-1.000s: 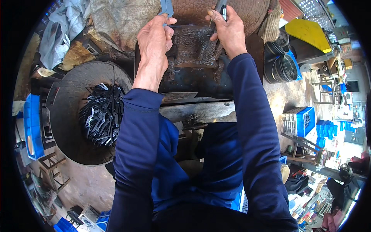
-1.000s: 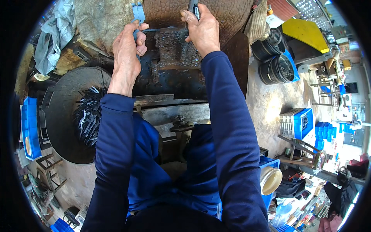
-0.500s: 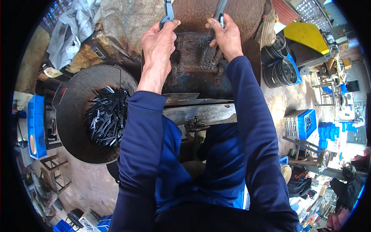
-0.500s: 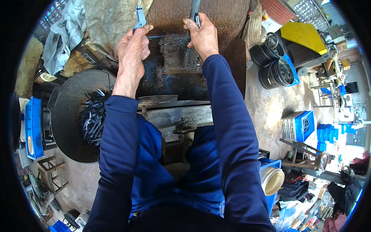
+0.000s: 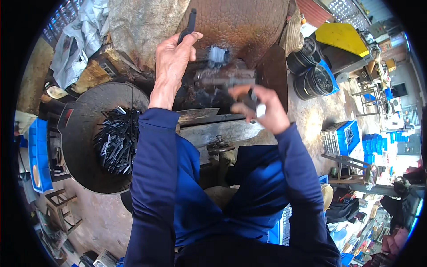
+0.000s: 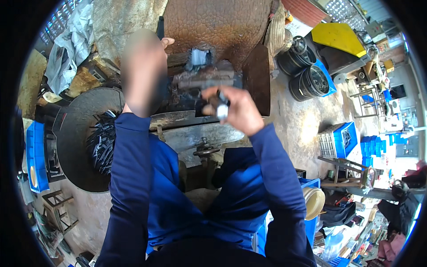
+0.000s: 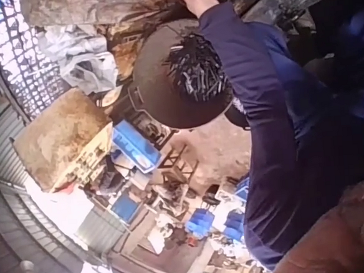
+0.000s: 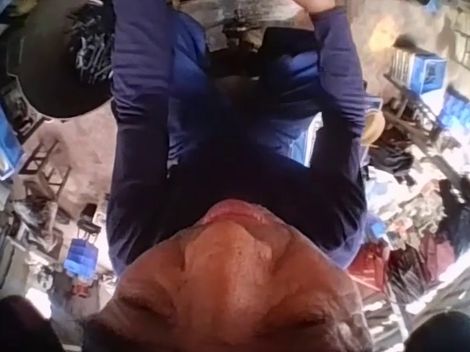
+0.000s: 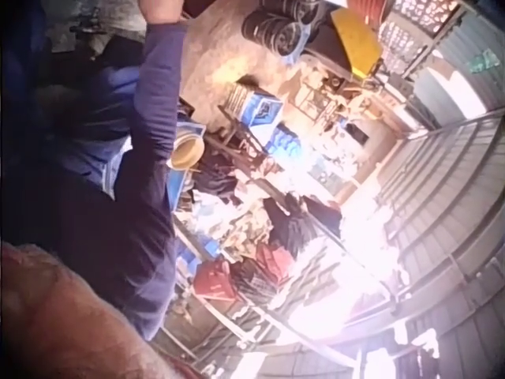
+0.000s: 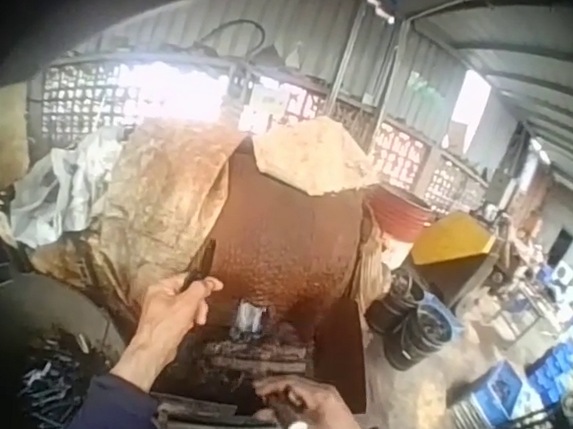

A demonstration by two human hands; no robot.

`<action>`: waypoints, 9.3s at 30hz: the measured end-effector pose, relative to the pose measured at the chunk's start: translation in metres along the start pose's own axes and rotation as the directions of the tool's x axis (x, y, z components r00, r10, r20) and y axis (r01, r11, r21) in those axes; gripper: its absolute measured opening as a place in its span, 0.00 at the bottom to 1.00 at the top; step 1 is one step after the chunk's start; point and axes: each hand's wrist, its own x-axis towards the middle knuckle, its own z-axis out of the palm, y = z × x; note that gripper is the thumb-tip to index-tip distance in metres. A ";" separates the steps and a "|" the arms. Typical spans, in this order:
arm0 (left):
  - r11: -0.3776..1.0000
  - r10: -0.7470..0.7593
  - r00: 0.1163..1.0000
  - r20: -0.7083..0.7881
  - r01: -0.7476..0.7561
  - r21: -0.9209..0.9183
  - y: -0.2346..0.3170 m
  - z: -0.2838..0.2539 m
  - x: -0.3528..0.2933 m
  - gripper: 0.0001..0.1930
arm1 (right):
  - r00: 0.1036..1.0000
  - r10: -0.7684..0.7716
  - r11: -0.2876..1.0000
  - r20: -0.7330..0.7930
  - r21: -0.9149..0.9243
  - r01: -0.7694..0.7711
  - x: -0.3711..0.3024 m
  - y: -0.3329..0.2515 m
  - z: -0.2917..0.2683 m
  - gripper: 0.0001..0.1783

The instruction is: Assembling small metal components using a manual fixture on a factory assembly line.

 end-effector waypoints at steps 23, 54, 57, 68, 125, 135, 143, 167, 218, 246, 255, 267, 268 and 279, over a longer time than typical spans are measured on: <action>0.655 -0.056 0.879 0.474 -0.326 0.682 -0.090 -0.023 0.024 0.10 | 0.918 0.202 0.918 -0.340 0.392 -0.056 0.029 0.011 -0.009 0.13; 0.789 -0.391 0.807 0.441 0.048 0.612 -0.070 0.000 0.014 0.08 | 0.867 0.088 0.886 -0.491 0.436 0.157 0.030 0.006 -0.009 0.18; 0.852 -0.287 0.789 0.543 -0.049 0.522 -0.084 -0.007 0.015 0.07 | 0.867 0.083 0.888 -0.491 0.432 0.160 0.030 0.008 -0.009 0.18; 0.810 -0.288 0.754 0.590 -0.137 0.570 -0.076 -0.008 0.009 0.09 | 0.861 0.115 0.849 -0.496 0.499 0.174 0.029 0.008 -0.014 0.18; 0.825 -0.013 0.997 0.079 -0.034 0.564 -0.045 -0.012 0.008 0.19 | 0.930 -0.352 0.894 -0.110 -0.333 0.299 -0.040 0.014 0.028 0.17; 0.934 0.188 0.977 -0.101 -0.147 0.325 -0.052 -0.002 0.014 0.14 | 0.882 -0.145 0.989 -0.449 -0.073 0.126 0.073 -0.022 0.002 0.14; 0.869 0.208 0.971 -0.118 -0.128 0.478 -0.042 0.009 0.004 0.11 | 0.831 -0.097 0.991 -0.548 0.025 0.132 0.158 -0.007 -0.016 0.16; 0.902 0.169 0.985 -0.046 -0.135 0.411 -0.044 0.030 0.003 0.08 | 0.860 -0.218 0.971 -0.462 -0.012 0.239 0.178 0.015 -0.029 0.24; 0.862 0.216 0.976 0.037 -0.208 0.462 -0.049 0.038 0.004 0.09 | 0.851 -0.171 0.985 -0.497 -0.108 0.135 0.169 -0.003 -0.013 0.20; 0.851 0.221 0.971 0.091 -0.237 0.468 -0.052 0.040 0.003 0.09 | 0.830 -0.171 0.985 -0.531 -0.064 0.162 0.167 -0.005 -0.008 0.14; 0.847 0.254 0.963 0.090 -0.267 0.460 -0.054 0.040 0.003 0.10 | 0.824 -0.161 0.986 -0.543 -0.060 0.153 0.168 -0.004 -0.008 0.14; 0.845 0.256 0.962 0.091 -0.269 0.462 -0.058 0.042 0.006 0.10 | 0.822 -0.140 0.990 -0.552 -0.048 0.136 0.170 0.001 -0.007 0.14; 0.844 0.255 0.962 0.097 -0.270 0.464 -0.058 0.042 0.007 0.10 | 0.822 -0.140 0.990 -0.552 -0.048 0.136 0.171 0.003 -0.008 0.14; 0.832 0.297 0.952 0.071 -0.294 0.470 -0.060 0.045 0.006 0.11 | 0.828 -0.225 0.974 -0.514 -0.132 0.183 0.177 0.020 -0.016 0.14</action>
